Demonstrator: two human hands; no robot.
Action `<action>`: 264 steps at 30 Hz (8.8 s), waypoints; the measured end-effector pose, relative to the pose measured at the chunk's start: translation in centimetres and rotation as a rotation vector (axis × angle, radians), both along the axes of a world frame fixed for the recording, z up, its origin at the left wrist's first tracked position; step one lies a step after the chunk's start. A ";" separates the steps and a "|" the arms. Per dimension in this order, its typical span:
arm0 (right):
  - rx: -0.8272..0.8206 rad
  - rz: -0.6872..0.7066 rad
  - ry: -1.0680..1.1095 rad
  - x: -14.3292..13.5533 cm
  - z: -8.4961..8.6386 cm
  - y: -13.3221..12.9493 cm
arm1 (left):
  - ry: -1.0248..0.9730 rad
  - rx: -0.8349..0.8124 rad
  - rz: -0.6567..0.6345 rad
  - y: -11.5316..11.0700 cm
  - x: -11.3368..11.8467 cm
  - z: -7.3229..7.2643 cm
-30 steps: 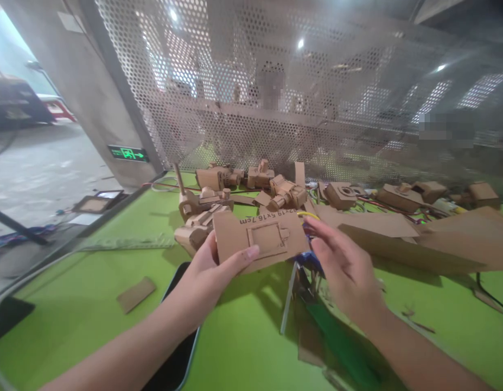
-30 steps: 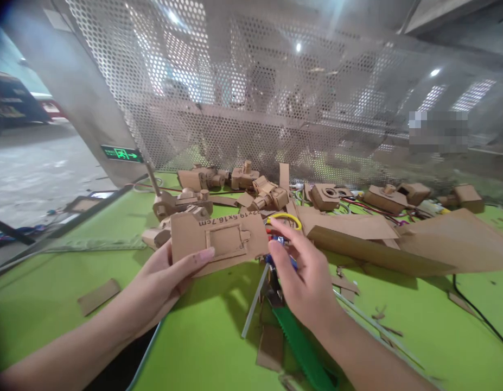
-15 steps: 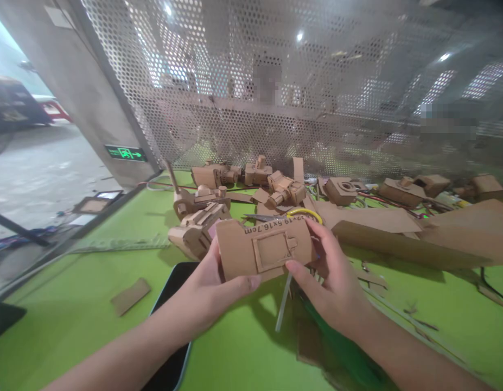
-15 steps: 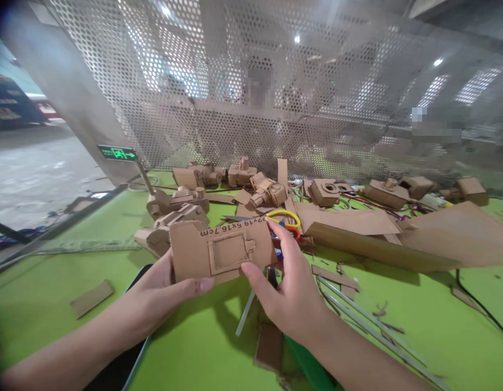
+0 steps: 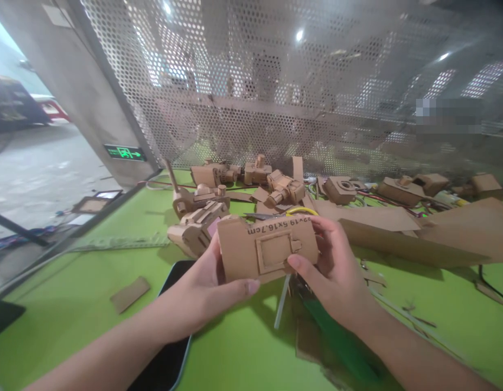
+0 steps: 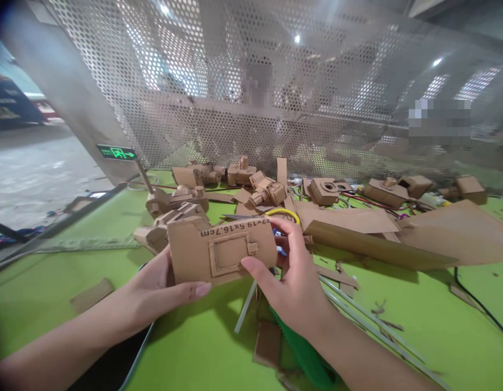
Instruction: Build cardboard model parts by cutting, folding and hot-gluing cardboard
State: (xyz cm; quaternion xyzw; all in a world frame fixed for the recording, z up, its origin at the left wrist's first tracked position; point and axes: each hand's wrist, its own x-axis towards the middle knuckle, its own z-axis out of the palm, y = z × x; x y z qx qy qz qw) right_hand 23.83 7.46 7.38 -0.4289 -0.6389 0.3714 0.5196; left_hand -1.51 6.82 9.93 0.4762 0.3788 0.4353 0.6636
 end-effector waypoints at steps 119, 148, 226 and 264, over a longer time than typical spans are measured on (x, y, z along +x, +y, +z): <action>-0.102 0.038 -0.120 0.4 1.8 -0.8 | 0.093 -0.056 -0.025 0.3 -0.1 0.7; 0.084 0.012 -0.216 0.7 1.3 -0.6 | 0.087 -0.039 -0.065 0.5 -0.2 0.2; 0.010 0.085 -0.107 0.6 1.4 -0.9 | 0.043 0.018 -0.079 0.9 -0.5 0.2; 0.191 0.032 -0.342 0.7 1.3 -0.8 | 0.130 -0.047 -0.066 0.6 -0.8 0.6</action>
